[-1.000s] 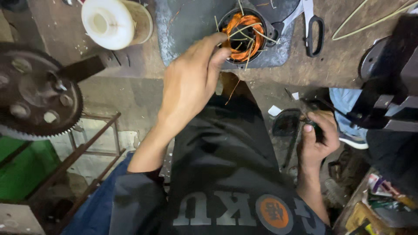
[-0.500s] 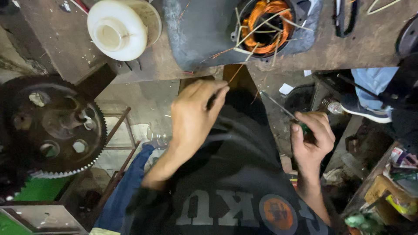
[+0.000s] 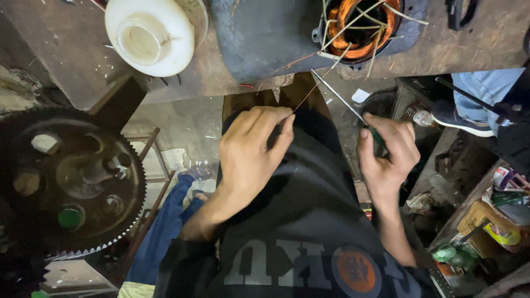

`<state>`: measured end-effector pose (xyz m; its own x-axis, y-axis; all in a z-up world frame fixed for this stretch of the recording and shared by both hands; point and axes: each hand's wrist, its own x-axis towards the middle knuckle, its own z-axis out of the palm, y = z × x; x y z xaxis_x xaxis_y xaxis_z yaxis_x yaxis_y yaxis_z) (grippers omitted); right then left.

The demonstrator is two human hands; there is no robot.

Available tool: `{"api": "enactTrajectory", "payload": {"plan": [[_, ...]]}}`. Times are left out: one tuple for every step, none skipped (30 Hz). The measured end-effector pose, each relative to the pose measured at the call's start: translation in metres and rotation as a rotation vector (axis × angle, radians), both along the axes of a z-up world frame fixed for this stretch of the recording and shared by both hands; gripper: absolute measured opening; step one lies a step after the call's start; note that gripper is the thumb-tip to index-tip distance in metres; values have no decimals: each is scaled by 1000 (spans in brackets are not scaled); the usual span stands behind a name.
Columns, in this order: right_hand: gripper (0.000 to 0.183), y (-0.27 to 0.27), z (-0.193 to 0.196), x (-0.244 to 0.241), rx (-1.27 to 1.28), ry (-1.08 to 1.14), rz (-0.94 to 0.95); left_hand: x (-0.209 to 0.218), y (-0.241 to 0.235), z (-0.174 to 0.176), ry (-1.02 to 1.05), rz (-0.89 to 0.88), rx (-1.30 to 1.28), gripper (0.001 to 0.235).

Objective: The person works on a motor stator, threading and tying white string around copper windings, cutting excess string with scissors, and scraping copper wire with a screwdriver. Another person is briefly visible working on a similar stator nearby.

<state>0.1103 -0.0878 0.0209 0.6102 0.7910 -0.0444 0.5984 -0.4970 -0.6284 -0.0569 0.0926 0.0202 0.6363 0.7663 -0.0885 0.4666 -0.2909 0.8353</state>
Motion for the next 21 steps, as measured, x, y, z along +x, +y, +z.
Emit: {"api": "enactTrajectory", "payload": {"plan": [[18,0,0,0,-3,10,18,-1,0,1,-2,-4,-4,18],[17,-1,0,-1,-4,19,37,-1,1,1,-4,-7,-6,18],[16,-2,0,-1,-4,27,56,-2,1,1,-7,-10,-7,18],[17,-3,1,-2,4,42,79,-2,1,1,-3,-2,-16,18],[17,-4,2,-3,11,57,102,-2,1,1,1,7,-25,17],[18,-5,3,-3,19,73,125,-2,1,0,5,15,-35,17],[18,-6,4,-4,11,65,116,-2,0,0,3,21,-34,17],[19,-6,4,-4,3,57,108,-2,0,0,3,27,-32,17],[20,-7,4,-3,-4,50,100,-2,0,0,2,33,-29,17],[21,-6,3,-2,-9,19,85,-2,0,0,1,30,-28,16],[22,-6,1,0,-13,-13,71,-2,0,0,0,28,-26,16],[23,-7,-1,1,-20,-44,54,-2,0,0,-1,22,-27,16],[22,-7,-3,2,-21,-56,35,-3,0,0,-5,21,-31,16],[22,-7,-5,4,-21,-68,17,-3,0,1,-10,20,-35,16],[22,-8,-6,4,-21,-81,-1,-3,0,1,-15,19,-39,16],[21,-8,-8,5,-20,-87,-14,-2,0,1,-21,19,-43,16],[20,-9,-8,5,-19,-93,-27,-2,0,1,-26,20,-47,16],[19,-10,-8,4,-17,-99,-39,-2,0,2,-31,22,-51,16],[21,-11,-8,3,-22,-91,-22,-2,0,2,-35,25,-58,16],[23,-13,-6,1,-27,-85,-5,-2,0,2,-39,28,-65,16],[25,-14,-4,0,-33,-78,12,-2,0,2,-44,31,-73,16]]}}
